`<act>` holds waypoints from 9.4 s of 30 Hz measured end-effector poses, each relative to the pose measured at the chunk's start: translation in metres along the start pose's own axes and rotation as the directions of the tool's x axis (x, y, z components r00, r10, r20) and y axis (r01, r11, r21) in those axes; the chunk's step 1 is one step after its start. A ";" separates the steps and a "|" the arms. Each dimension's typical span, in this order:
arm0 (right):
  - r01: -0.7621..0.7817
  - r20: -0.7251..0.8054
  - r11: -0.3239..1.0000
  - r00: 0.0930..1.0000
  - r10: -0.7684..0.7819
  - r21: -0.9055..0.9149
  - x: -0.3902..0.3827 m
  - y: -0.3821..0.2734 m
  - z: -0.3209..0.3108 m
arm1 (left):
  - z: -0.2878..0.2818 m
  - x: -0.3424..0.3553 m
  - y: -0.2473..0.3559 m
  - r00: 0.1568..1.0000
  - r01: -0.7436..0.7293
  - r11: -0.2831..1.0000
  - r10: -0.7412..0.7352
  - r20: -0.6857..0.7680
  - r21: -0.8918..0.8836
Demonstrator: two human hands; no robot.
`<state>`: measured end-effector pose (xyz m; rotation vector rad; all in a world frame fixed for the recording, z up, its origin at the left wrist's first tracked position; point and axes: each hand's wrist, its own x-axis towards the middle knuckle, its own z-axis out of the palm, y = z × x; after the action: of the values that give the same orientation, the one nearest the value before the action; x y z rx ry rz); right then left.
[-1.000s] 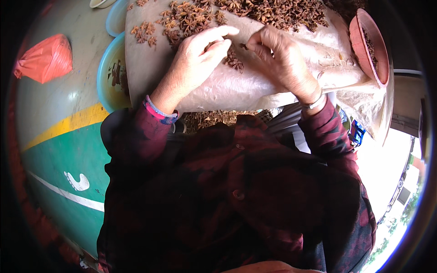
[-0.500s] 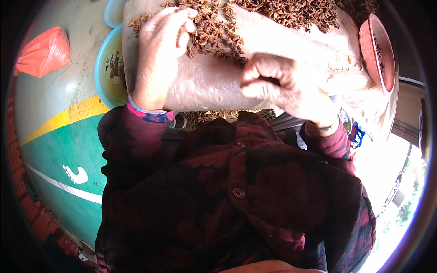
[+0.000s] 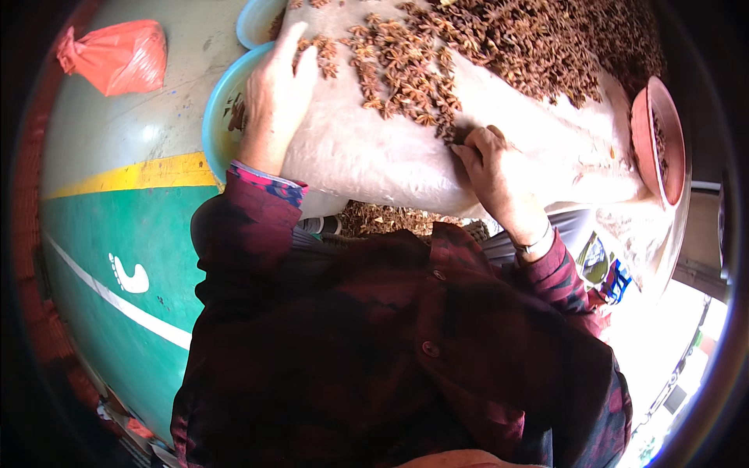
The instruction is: The person sits and sorts star anise by hand, picking individual pieces from a large pile on a white sheet and placing them into a blue bowl. The hands repeatedly reach into the pile, select items, and transfer them to the bowl.
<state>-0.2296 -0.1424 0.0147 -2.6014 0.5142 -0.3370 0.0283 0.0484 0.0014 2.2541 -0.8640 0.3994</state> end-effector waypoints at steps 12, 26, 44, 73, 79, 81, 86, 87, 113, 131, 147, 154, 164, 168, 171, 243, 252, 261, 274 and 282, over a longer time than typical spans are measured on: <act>0.211 0.013 0.916 0.973 -0.229 0.340 0.022 -0.032 -0.024 | 0.000 -0.045 0.083 0.566 0.673 0.327 0.349 0.747 -0.663; 0.139 0.189 0.846 0.944 -0.270 0.514 0.042 -0.074 -0.021 | -0.036 -0.022 0.030 0.983 0.184 0.662 -0.143 0.118 -0.726; -0.001 0.591 0.878 0.740 -0.321 0.479 0.039 -0.083 -0.011 | -0.035 -0.037 0.026 0.954 -0.229 0.949 0.174 -0.245 -0.218; 0.106 -0.071 0.846 0.994 -0.081 0.523 0.112 -0.117 0.018 | -0.026 -0.006 0.030 0.991 -0.132 0.811 0.090 -0.101 -0.569; 0.075 -0.077 0.947 0.996 -0.053 0.311 0.104 -0.125 0.013 | -0.022 -0.019 0.037 0.981 -0.163 0.876 0.097 -0.166 -0.454; 0.134 -0.132 0.957 0.986 -0.102 0.259 0.102 -0.125 0.014 | -0.021 -0.021 0.038 0.982 -0.153 0.876 0.083 -0.169 -0.458; 0.089 -0.094 0.971 0.993 -0.069 0.223 0.104 -0.124 0.019 | -0.013 -0.023 0.040 0.972 -0.164 0.865 0.058 -0.229 -0.474; 0.082 -0.084 0.971 0.994 -0.065 0.225 0.105 -0.123 0.020 | -0.012 -0.024 0.039 0.972 -0.156 0.867 0.051 -0.228 -0.474; 0.267 -0.339 0.960 0.914 -0.223 0.087 0.117 -0.123 0.049 | 0.000 -0.017 0.031 0.908 -0.233 0.939 0.117 -0.402 -0.253; 0.199 0.029 0.933 0.976 -0.217 0.300 0.108 -0.107 0.004 | -0.020 -0.001 -0.009 0.929 0.215 -0.104 -0.285 0.236 -0.971; 0.269 0.137 0.888 0.962 -0.234 -0.372 0.121 -0.101 0.067 | -0.007 -0.013 0.004 0.955 0.278 0.755 -0.148 0.258 -0.594; 0.309 0.013 0.926 0.949 -0.314 -0.218 0.070 -0.077 0.035 | -0.005 -0.033 0.029 0.876 0.171 0.818 0.129 0.465 -0.549; 0.020 -0.260 0.852 0.948 -0.182 -0.523 0.032 -0.021 -0.004 | -0.004 -0.050 0.077 0.518 0.287 0.707 0.453 0.725 -0.646; 0.051 0.092 0.998 0.994 -0.055 0.045 0.021 -0.020 -0.054 | -0.015 -0.036 0.054 0.586 0.722 0.206 0.327 0.741 -0.661; -0.163 0.612 0.940 0.789 -0.058 0.299 0.031 -0.028 -0.070 | -0.007 -0.015 0.029 0.772 0.612 0.190 0.063 0.632 -0.767; 0.366 -0.120 0.930 0.922 -0.368 -0.036 0.055 0.001 -0.021 | 0.011 -0.046 0.036 0.889 -0.294 0.921 0.361 0.283 -0.254; 0.665 0.270 0.683 0.747 -0.607 -0.304 0.107 -0.041 -0.007 | -0.003 -0.010 0.000 0.724 0.620 -0.215 -0.216 0.656 -0.755; 0.194 0.174 0.859 0.936 -0.306 0.473 0.133 -0.046 0.019 | -0.008 -0.009 0.013 0.804 0.594 0.143 -0.143 0.578 -0.792; 0.017 0.018 0.608 0.999 -0.051 0.794 0.041 -0.052 0.008 | -0.001 -0.046 0.076 0.781 0.625 0.188 -0.122 0.613 -0.758; 0.394 0.344 0.681 0.643 -0.684 0.617 0.011 -0.070 0.003 | 0.001 -0.028 0.040 0.726 0.559 -0.284 -0.286 0.626 -0.779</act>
<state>-0.1980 -0.0880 0.0483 -2.1174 -0.5616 0.1136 -0.0196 0.0391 0.0061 0.8458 -0.0608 -0.7422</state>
